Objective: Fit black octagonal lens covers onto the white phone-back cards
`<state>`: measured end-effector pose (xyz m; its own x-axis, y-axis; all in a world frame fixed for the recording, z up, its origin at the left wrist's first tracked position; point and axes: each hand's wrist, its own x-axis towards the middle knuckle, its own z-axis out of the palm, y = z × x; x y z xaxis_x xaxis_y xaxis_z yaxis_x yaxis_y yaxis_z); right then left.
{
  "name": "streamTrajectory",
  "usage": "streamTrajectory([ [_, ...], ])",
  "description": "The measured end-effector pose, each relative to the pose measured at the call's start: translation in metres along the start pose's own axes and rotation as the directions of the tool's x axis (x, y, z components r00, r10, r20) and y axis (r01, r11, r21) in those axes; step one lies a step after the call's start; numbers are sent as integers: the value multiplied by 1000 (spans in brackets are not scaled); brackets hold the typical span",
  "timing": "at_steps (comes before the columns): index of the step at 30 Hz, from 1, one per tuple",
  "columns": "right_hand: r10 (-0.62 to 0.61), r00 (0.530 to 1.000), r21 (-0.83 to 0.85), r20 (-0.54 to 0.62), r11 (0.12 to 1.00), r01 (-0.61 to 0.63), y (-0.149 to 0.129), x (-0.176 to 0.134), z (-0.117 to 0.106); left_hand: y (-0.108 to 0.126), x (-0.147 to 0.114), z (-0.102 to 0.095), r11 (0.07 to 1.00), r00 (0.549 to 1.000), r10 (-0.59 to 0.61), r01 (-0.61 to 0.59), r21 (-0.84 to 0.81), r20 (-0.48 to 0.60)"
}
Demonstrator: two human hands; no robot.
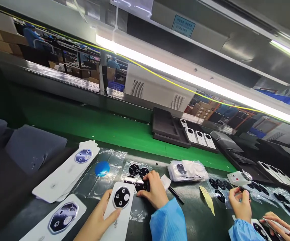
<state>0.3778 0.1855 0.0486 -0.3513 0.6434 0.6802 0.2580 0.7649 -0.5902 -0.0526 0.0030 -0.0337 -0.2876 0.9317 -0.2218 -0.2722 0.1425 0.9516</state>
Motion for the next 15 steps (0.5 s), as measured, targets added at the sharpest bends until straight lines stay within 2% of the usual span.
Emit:
streamTrajectory([
  [3, 25, 999, 6, -29, 1000, -25, 17, -7, -10, 1, -1, 0, 998, 997, -38, 42, -56, 72],
  [8, 72, 996, 14, -52, 997, -71, 22, -8, -3, 3, -2, 0, 989, 988, -108, 118, -86, 109],
  [12, 70, 996, 9, -64, 998, -69, 12, 1, 0, 5, -3, -1, 988, 988, -124, 132, -82, 95],
  [15, 29, 998, -2, -50, 1000, -29, -10, 13, 5, 7, -4, -1, 986, 984, -151, 156, -57, 92],
])
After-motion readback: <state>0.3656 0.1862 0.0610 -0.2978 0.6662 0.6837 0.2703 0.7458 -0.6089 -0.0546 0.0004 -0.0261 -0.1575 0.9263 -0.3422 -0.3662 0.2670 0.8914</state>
